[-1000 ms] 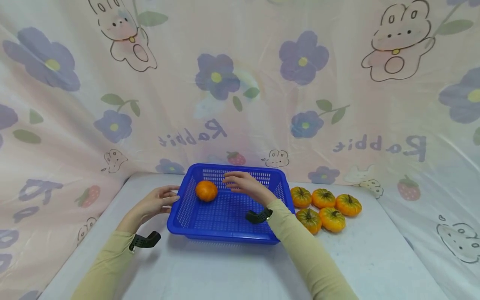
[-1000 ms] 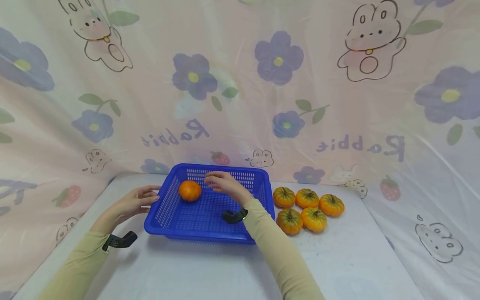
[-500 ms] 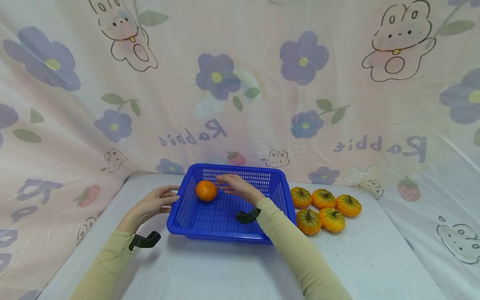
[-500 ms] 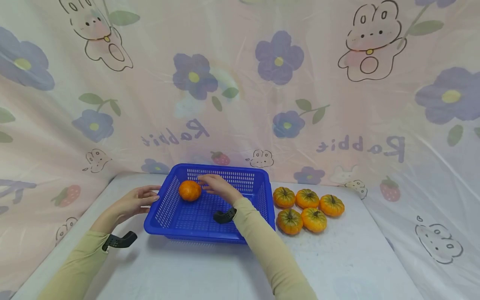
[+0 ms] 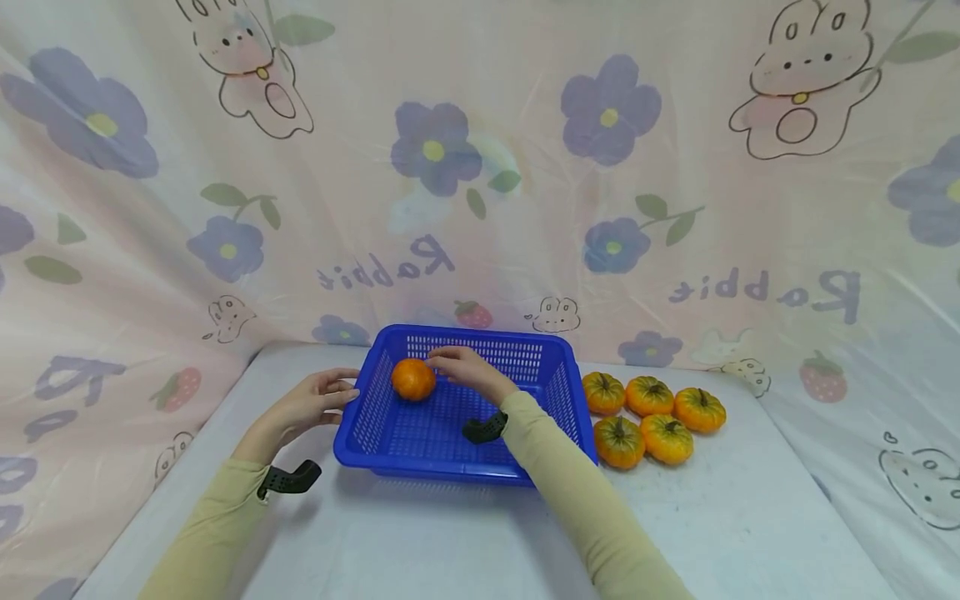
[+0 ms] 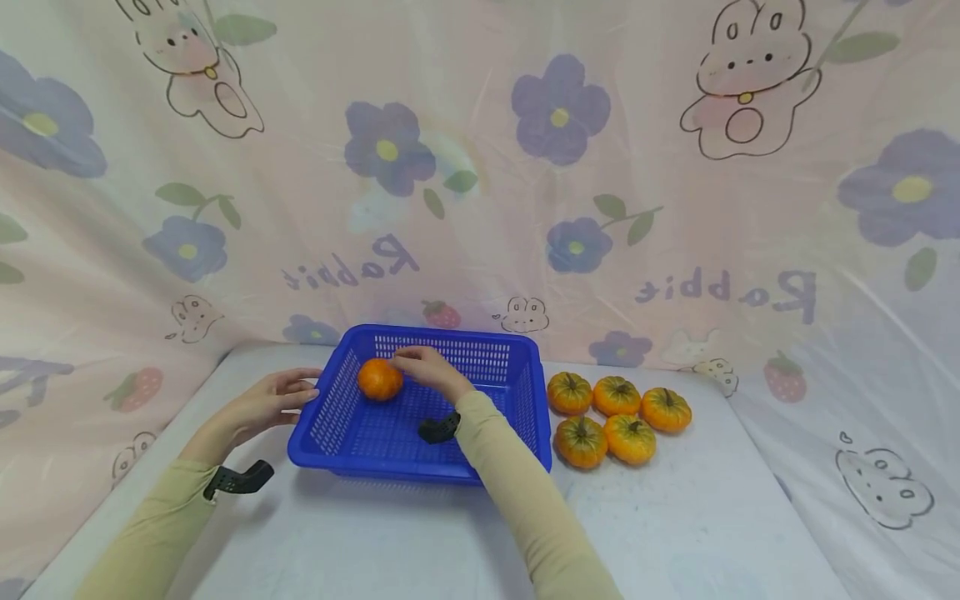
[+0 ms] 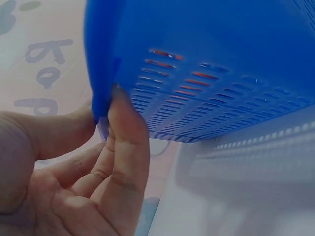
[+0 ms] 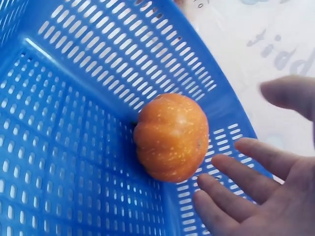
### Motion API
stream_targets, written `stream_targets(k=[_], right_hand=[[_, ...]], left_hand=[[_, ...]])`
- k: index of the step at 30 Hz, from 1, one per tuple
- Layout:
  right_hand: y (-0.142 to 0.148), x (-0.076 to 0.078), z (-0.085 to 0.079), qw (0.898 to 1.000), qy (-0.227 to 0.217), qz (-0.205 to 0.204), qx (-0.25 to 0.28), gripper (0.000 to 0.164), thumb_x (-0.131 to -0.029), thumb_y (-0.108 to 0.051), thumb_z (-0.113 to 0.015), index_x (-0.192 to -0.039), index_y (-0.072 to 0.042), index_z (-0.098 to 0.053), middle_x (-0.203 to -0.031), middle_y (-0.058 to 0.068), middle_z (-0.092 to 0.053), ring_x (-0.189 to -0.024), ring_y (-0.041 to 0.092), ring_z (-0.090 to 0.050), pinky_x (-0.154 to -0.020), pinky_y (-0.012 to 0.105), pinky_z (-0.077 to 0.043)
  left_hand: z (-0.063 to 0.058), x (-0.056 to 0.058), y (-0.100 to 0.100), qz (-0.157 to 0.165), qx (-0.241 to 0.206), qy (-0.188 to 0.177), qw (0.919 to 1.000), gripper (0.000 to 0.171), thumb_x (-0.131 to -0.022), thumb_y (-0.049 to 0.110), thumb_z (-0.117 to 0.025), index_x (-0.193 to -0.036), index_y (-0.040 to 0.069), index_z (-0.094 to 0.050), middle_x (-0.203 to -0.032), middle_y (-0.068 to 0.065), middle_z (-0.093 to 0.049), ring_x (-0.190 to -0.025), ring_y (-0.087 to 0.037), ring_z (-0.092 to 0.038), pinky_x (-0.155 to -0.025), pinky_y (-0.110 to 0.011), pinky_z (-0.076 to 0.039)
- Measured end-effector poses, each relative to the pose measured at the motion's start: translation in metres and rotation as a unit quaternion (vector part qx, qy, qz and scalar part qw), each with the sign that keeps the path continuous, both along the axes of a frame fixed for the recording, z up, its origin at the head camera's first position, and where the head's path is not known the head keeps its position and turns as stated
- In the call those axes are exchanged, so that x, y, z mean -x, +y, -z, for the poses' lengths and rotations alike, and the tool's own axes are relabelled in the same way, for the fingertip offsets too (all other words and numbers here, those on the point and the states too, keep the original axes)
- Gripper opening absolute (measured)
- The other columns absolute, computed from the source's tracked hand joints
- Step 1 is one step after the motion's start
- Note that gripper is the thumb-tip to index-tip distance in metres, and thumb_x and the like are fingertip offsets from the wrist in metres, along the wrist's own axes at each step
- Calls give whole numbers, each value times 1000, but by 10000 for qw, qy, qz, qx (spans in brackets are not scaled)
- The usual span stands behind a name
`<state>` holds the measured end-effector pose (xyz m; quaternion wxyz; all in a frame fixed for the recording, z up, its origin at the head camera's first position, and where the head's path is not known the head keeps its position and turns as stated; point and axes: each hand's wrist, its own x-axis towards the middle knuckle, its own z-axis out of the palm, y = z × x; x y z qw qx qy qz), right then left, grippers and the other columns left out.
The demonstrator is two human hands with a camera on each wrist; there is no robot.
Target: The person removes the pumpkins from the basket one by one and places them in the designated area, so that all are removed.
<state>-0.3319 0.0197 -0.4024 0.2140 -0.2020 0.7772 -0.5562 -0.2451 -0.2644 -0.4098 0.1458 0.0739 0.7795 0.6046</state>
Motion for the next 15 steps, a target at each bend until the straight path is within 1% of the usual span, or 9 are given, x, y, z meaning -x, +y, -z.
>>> stream_targets(k=[1,4,8,11,12,15], right_hand=[[0,-1,0,9997,204,-33,-164,51,-94,-26,-60,-137,-1,-50,-135,14,-52,-125,31,-47,-103,42,-39],[-1,-2,2,9962,708,-161,-486,55,-90,-21,-67,-137,0,-49,-134,15,-53,-124,31,-47,-101,42,-41],[-2,1,10,9890,1288,-397,-614,58,-85,-13,-72,-136,2,-49,-136,18,-51,-126,35,-45,-103,42,-39],[-3,2,13,9814,1723,-451,-719,58,-83,-10,-74,-134,3,-51,-136,16,-51,-127,33,-45,-104,40,-38],[-3,2,14,9770,1928,-464,-780,57,-82,-11,-75,-133,2,-52,-135,15,-52,-126,33,-47,-103,38,-39],[-6,2,15,9691,2253,-504,-862,56,-81,-10,-76,-131,1,-54,-134,12,-53,-126,29,-47,-104,35,-37]], left_hand=[[0,0,0,-16,9,2,10000,61,-98,19,-57,-145,-4,-27,-113,-20,-56,-94,-26,-61,-81,-37,-54],[-1,0,2,-67,40,-32,10000,61,-98,20,-57,-145,-3,-28,-113,-19,-56,-94,-25,-61,-81,-37,-54],[-2,-2,3,-91,62,-64,9999,59,-98,19,-56,-145,-3,-28,-113,-19,-57,-93,-25,-60,-81,-37,-54],[-3,-3,3,-46,37,-37,10000,59,-99,18,-55,-145,-4,-26,-114,-20,-57,-93,-25,-60,-80,-37,-54],[-3,-3,3,-36,25,-25,10000,59,-99,17,-55,-145,-4,-26,-114,-20,-57,-93,-25,-60,-80,-37,-54],[-3,-3,2,-6,-1,12,10000,59,-99,17,-55,-146,-4,-26,-114,-21,-56,-93,-24,-60,-80,-36,-54]])
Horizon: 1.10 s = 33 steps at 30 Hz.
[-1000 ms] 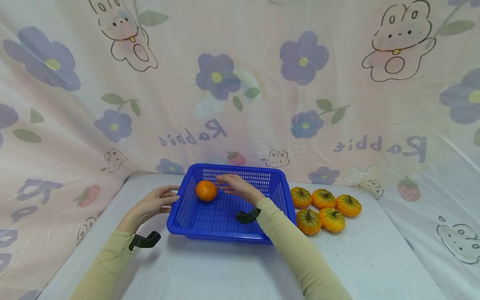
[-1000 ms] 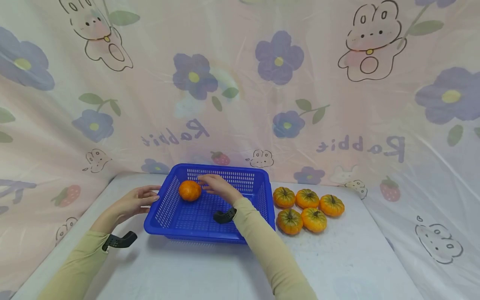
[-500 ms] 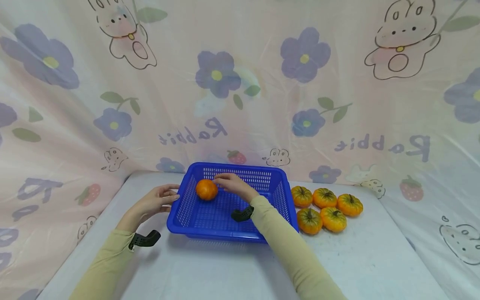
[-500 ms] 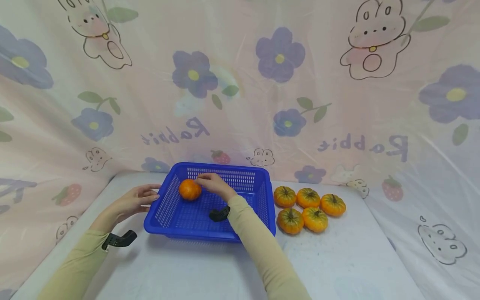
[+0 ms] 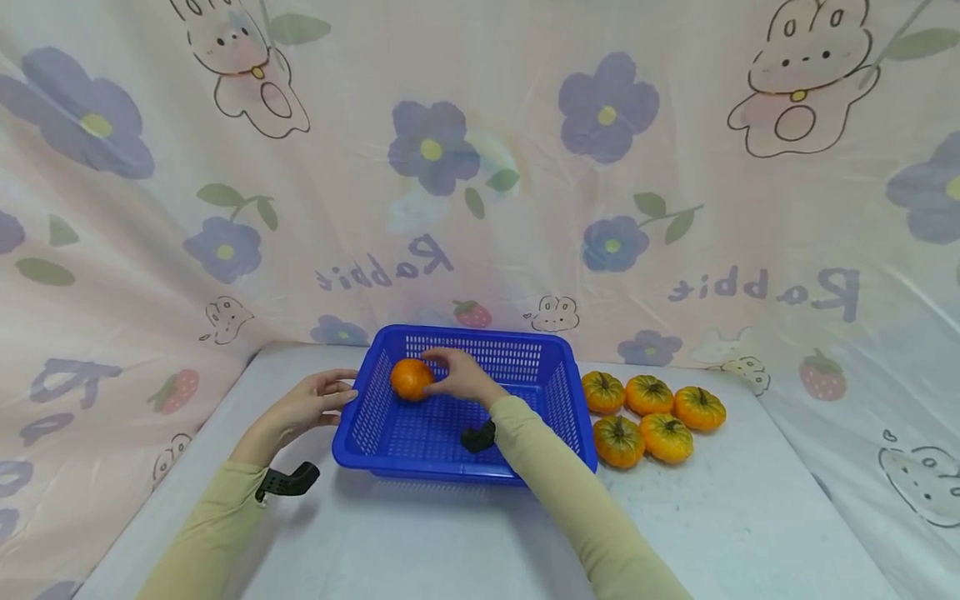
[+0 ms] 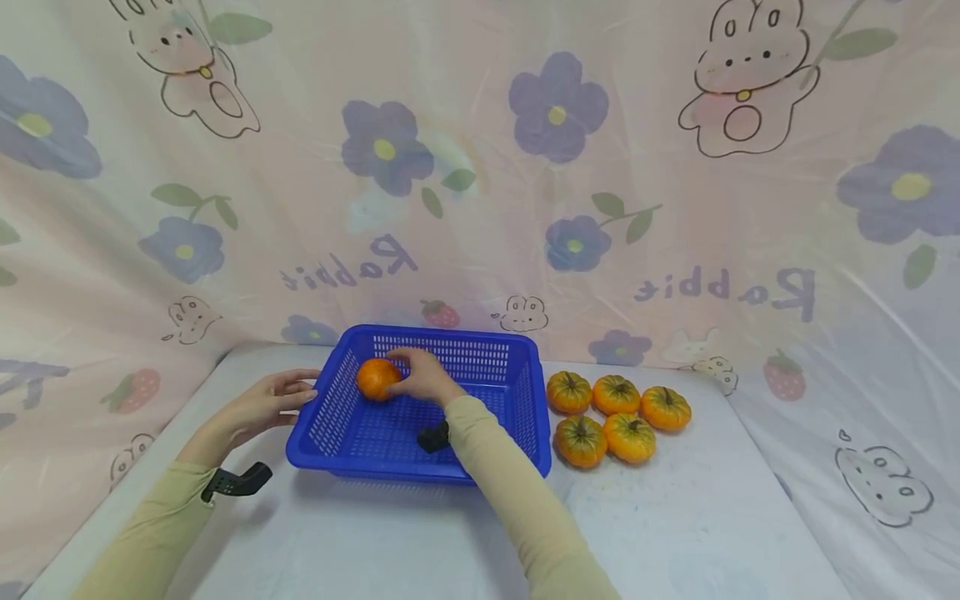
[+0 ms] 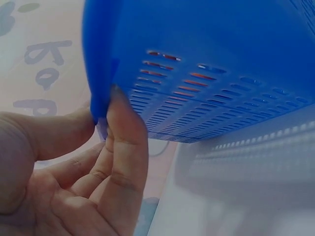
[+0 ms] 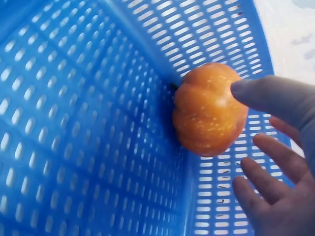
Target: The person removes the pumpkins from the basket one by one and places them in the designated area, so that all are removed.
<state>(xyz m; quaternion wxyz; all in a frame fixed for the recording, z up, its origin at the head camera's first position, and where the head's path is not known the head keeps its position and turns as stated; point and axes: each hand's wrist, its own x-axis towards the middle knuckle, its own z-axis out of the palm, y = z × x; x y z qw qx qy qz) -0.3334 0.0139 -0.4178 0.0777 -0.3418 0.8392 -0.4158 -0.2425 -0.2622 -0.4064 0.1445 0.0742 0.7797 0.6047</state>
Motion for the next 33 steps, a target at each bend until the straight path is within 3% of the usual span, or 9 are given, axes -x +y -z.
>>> stream_targets(k=[11,33], right_hand=[[-17,3,4,9984,391,-80,-397,58,-77,-9,-80,-129,-2,-56,-129,14,-56,-120,30,-49,-103,36,-39],[-26,11,11,9964,367,-19,-766,63,-74,-12,-83,-130,-4,-54,-127,10,-52,-117,24,-49,-101,32,-40]], left_hand=[[1,0,-2,64,67,13,10000,60,-99,19,-55,-145,-4,-26,-114,-20,-56,-93,-25,-61,-80,-37,-54],[-1,3,-1,-36,99,-37,9999,59,-98,19,-57,-144,-4,-29,-110,-19,-55,-92,-24,-60,-79,-36,-54]])
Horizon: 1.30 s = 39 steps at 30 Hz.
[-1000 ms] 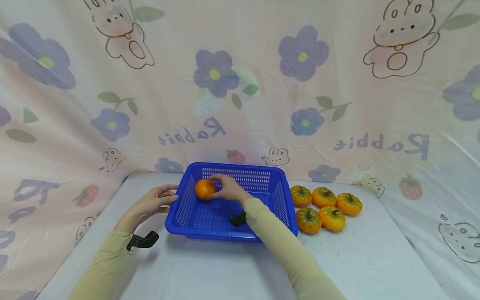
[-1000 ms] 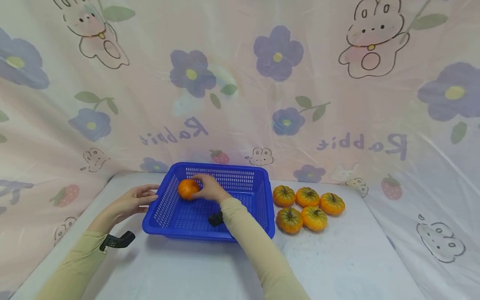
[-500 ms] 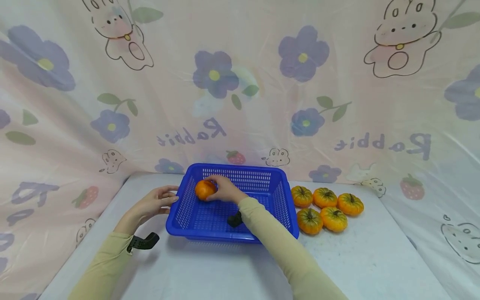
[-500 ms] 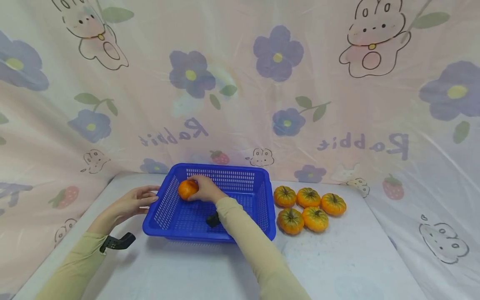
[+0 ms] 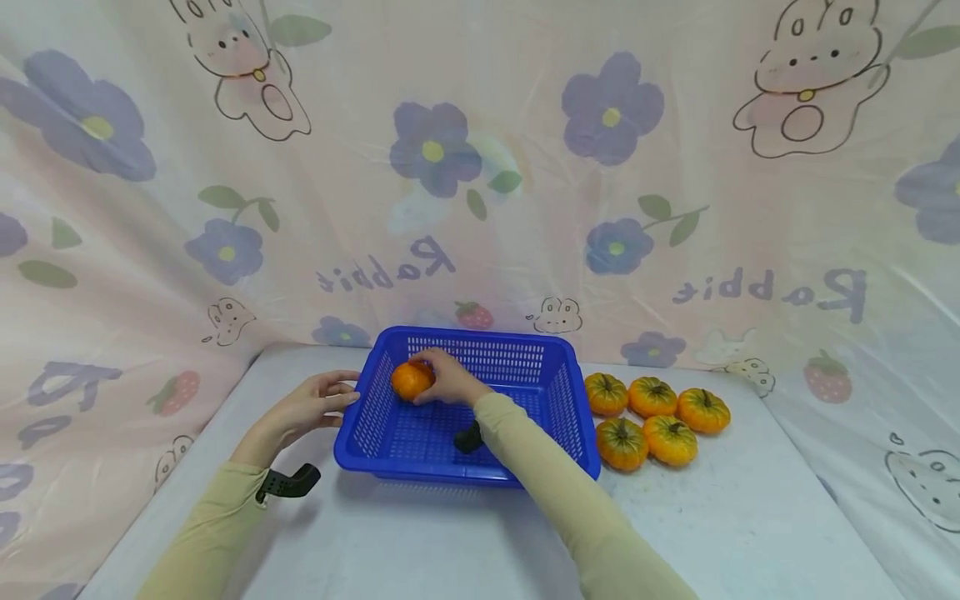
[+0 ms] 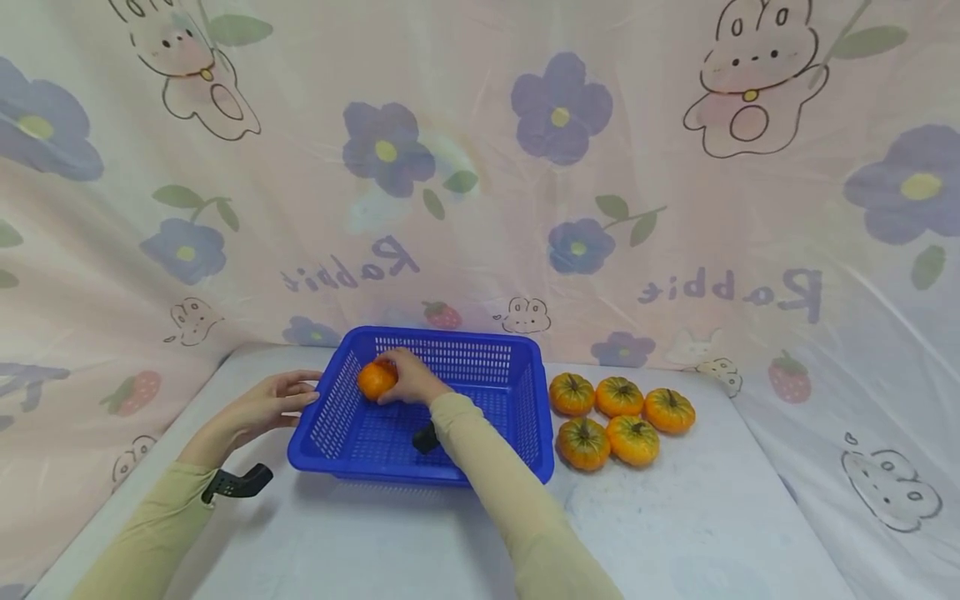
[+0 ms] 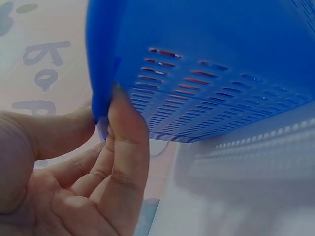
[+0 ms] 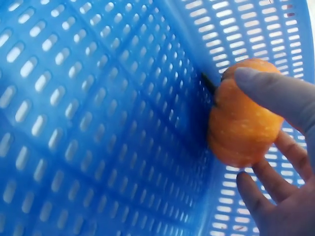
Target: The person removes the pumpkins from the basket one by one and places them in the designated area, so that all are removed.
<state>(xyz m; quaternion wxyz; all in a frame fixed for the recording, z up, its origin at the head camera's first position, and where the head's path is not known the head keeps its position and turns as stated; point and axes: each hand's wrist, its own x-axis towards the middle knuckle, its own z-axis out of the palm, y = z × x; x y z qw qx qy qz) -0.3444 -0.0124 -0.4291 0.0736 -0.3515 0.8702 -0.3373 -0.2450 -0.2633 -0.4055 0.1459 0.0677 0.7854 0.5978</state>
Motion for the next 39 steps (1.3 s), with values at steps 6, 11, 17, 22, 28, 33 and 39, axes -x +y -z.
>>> stream_targets(k=[6,11,17,22,28,33,39], right_hand=[[-2,-2,1,9998,-111,-132,-28,66,-74,-10,-83,-131,-1,-52,-128,13,-49,-117,25,-48,-102,32,-40],[-2,-2,-1,9998,-116,-149,-56,63,-74,-10,-83,-129,-3,-53,-127,11,-51,-116,24,-49,-101,32,-40],[0,0,-1,9994,-284,-187,86,58,-75,-9,-82,-126,-4,-55,-126,10,-54,-113,23,-51,-98,30,-42],[5,4,1,9976,-594,-180,303,59,-77,-7,-79,-130,-5,-53,-128,10,-55,-114,23,-52,-98,30,-43],[12,5,1,9963,-782,-126,324,55,-80,-9,-75,-131,-10,-54,-128,8,-55,-114,20,-52,-96,30,-44],[15,3,-1,9957,-850,-73,358,50,-83,-11,-74,-129,-13,-56,-127,7,-55,-114,21,-51,-96,31,-44],[16,2,-3,9906,-1247,60,554,53,-89,-10,-66,-138,-11,-49,-130,13,-52,-111,25,-53,-82,34,-53]], left_hand=[[0,0,1,54,-13,0,10000,61,-97,21,-58,-144,-4,-28,-112,-19,-56,-93,-25,-61,-80,-37,-54],[0,1,0,64,-26,7,10000,61,-97,21,-58,-144,-4,-28,-113,-20,-56,-94,-25,-60,-81,-37,-54],[1,1,0,55,-26,-2,10000,61,-97,21,-58,-144,-4,-29,-112,-19,-56,-93,-25,-61,-81,-38,-54],[1,1,0,20,-4,19,10000,61,-97,22,-59,-144,-4,-30,-111,-19,-55,-93,-24,-60,-80,-37,-54],[3,0,0,-5,1,38,10000,61,-97,22,-59,-144,-4,-30,-108,-17,-55,-92,-24,-60,-79,-37,-54],[3,-1,0,-19,-12,45,10000,61,-97,21,-59,-143,-4,-30,-107,-17,-55,-91,-23,-60,-78,-36,-54],[2,-1,1,-95,31,36,9999,60,-97,21,-59,-143,-4,-30,-108,-17,-55,-91,-23,-59,-78,-37,-54]])
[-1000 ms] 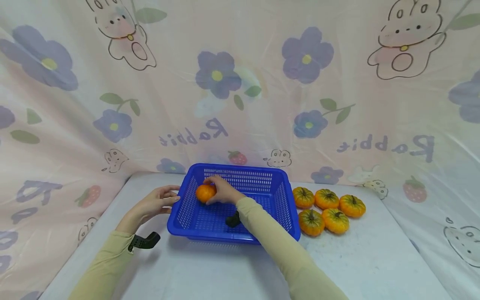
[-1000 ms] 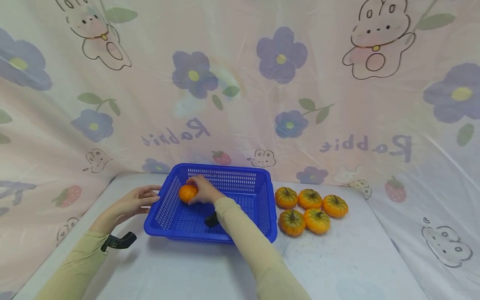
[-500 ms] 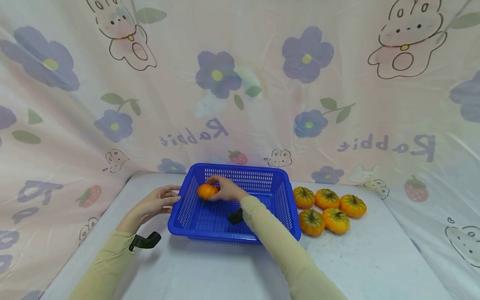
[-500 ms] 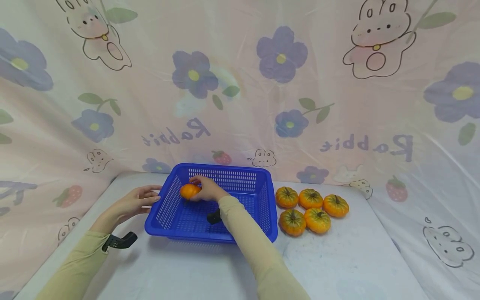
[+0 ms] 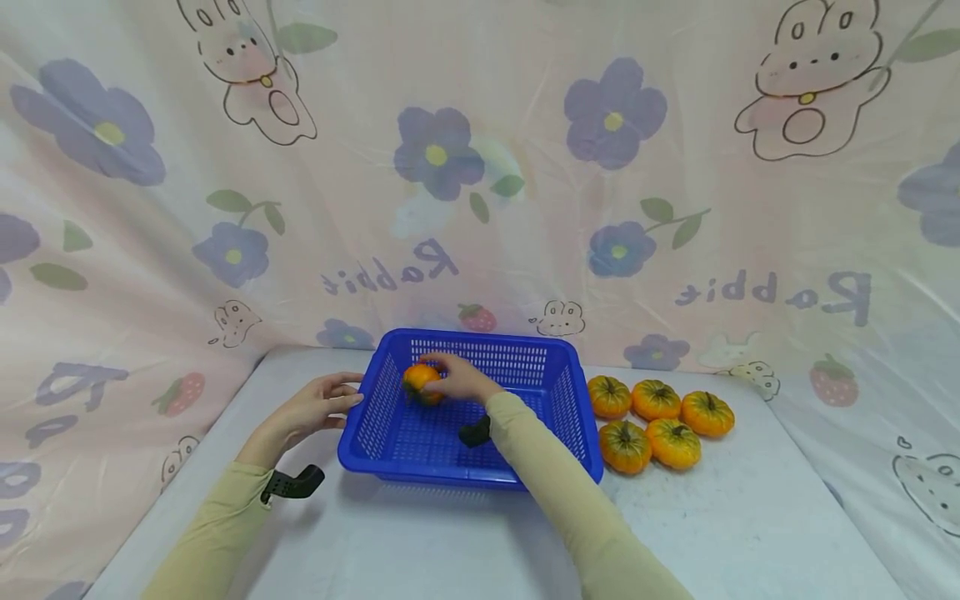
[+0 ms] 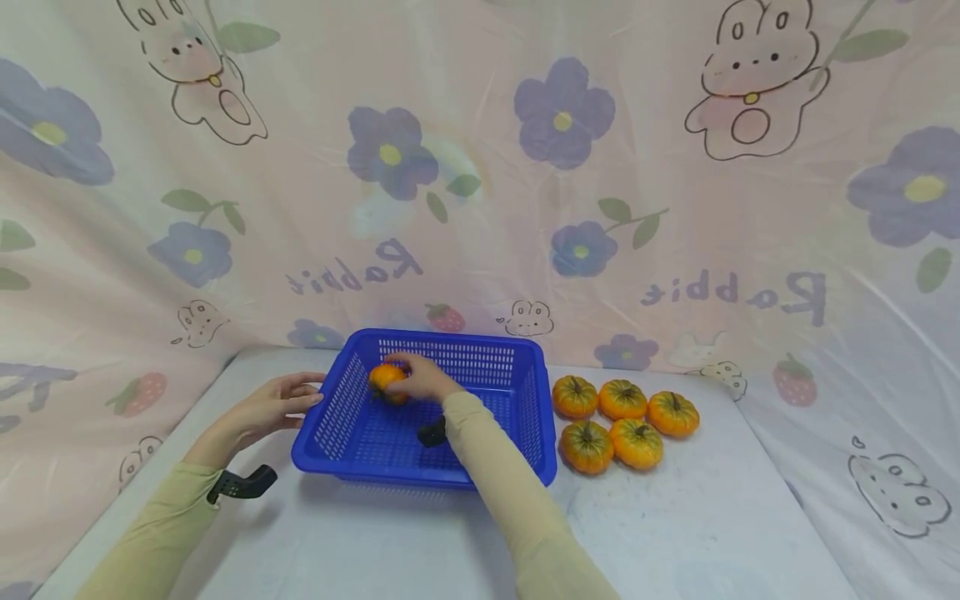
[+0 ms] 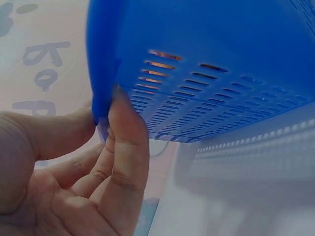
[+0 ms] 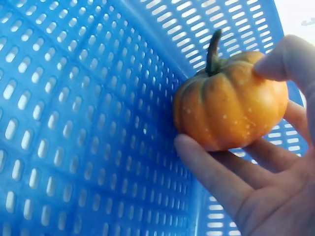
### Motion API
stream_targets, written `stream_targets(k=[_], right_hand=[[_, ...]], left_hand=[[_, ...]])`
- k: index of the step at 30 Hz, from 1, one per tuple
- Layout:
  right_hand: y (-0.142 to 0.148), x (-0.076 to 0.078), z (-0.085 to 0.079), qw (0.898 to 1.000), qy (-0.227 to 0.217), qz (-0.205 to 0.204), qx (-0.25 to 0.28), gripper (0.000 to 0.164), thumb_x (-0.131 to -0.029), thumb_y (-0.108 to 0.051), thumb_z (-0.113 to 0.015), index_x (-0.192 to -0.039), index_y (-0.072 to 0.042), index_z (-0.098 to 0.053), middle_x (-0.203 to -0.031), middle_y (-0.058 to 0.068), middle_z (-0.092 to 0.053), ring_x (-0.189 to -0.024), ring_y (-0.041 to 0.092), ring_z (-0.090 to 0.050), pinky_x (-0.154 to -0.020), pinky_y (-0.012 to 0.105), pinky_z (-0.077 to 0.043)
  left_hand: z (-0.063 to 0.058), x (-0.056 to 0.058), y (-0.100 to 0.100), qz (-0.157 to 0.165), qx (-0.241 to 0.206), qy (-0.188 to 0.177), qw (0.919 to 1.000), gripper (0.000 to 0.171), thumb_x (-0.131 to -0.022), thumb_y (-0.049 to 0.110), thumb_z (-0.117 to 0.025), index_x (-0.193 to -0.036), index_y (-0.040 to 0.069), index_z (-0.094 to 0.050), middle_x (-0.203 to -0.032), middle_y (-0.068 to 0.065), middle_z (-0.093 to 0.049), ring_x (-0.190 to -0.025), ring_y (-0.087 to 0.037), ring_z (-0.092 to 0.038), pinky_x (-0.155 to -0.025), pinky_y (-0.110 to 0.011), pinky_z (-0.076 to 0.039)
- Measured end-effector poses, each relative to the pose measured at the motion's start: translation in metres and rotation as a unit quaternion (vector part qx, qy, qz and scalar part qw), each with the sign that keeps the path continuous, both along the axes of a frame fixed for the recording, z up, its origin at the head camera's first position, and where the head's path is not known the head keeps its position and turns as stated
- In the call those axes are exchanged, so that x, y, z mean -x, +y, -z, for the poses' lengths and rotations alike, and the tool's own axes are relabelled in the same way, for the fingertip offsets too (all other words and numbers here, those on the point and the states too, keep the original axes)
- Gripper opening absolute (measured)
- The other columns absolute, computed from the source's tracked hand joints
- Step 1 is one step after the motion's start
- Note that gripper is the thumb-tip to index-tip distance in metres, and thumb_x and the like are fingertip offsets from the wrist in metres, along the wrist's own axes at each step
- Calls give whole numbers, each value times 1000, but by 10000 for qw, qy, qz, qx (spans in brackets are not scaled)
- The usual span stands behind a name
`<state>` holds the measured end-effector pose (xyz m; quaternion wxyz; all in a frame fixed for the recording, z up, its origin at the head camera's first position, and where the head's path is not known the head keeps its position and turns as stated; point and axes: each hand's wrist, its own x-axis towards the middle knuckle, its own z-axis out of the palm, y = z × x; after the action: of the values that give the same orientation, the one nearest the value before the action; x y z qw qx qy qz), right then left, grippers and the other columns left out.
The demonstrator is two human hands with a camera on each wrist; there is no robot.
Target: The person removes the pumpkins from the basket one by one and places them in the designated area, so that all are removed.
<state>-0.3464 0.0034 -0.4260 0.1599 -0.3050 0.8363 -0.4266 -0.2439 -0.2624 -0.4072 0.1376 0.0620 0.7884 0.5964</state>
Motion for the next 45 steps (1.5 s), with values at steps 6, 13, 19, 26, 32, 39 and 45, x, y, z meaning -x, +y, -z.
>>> stream_targets(k=[6,13,19,26,32,39,45], right_hand=[[1,1,3,9963,-711,194,447,53,-91,-8,-58,-143,-10,-45,-130,20,-48,-103,30,-56,-69,39,-57],[2,5,6,9931,-870,389,689,46,-92,-3,-56,-137,-9,-49,-129,20,-45,-100,33,-58,-70,44,-57],[2,5,4,9956,-560,515,539,53,-87,-4,-64,-138,-7,-47,-129,20,-46,-102,32,-57,-67,42,-57],[4,4,0,9977,-311,520,303,58,-84,-4,-68,-138,-9,-49,-127,19,-50,-103,29,-56,-67,40,-57],[6,5,-2,9982,-114,572,161,52,-83,-3,-71,-132,-8,-54,-123,18,-54,-102,29,-58,-66,35,-57],[14,5,-10,9956,-334,861,164,51,-83,-6,-73,-130,-8,-56,-116,17,-57,-97,28,-60,-68,37,-57],[27,3,-19,9872,-900,1126,683,53,-84,-4,-70,-133,-4,-53,-115,21,-55,-98,33,-60,-73,47,-56]], left_hand=[[0,0,0,22,-16,-35,10000,60,-97,20,-58,-144,-4,-29,-110,-18,-56,-93,-24,-60,-78,-37,-54],[0,0,0,-6,5,-47,10000,59,-97,20,-58,-144,-3,-30,-111,-17,-57,-93,-23,-60,-79,-36,-53],[-1,0,2,-37,27,-52,10000,58,-97,20,-59,-143,-3,-32,-111,-17,-58,-93,-24,-61,-78,-36,-53],[0,0,1,7,12,-46,10000,57,-97,19,-58,-143,-3,-32,-110,-17,-58,-93,-23,-61,-78,-36,-54],[0,0,-1,80,-25,3,10000,58,-97,19,-58,-143,-4,-31,-109,-17,-58,-92,-23,-61,-76,-35,-54],[0,0,0,118,-37,20,9999,59,-97,19,-57,-144,-4,-30,-107,-16,-58,-91,-24,-61,-76,-36,-54],[-1,-1,0,172,-79,40,9998,59,-97,18,-57,-143,-5,-29,-106,-16,-57,-90,-23,-61,-75,-36,-54]])
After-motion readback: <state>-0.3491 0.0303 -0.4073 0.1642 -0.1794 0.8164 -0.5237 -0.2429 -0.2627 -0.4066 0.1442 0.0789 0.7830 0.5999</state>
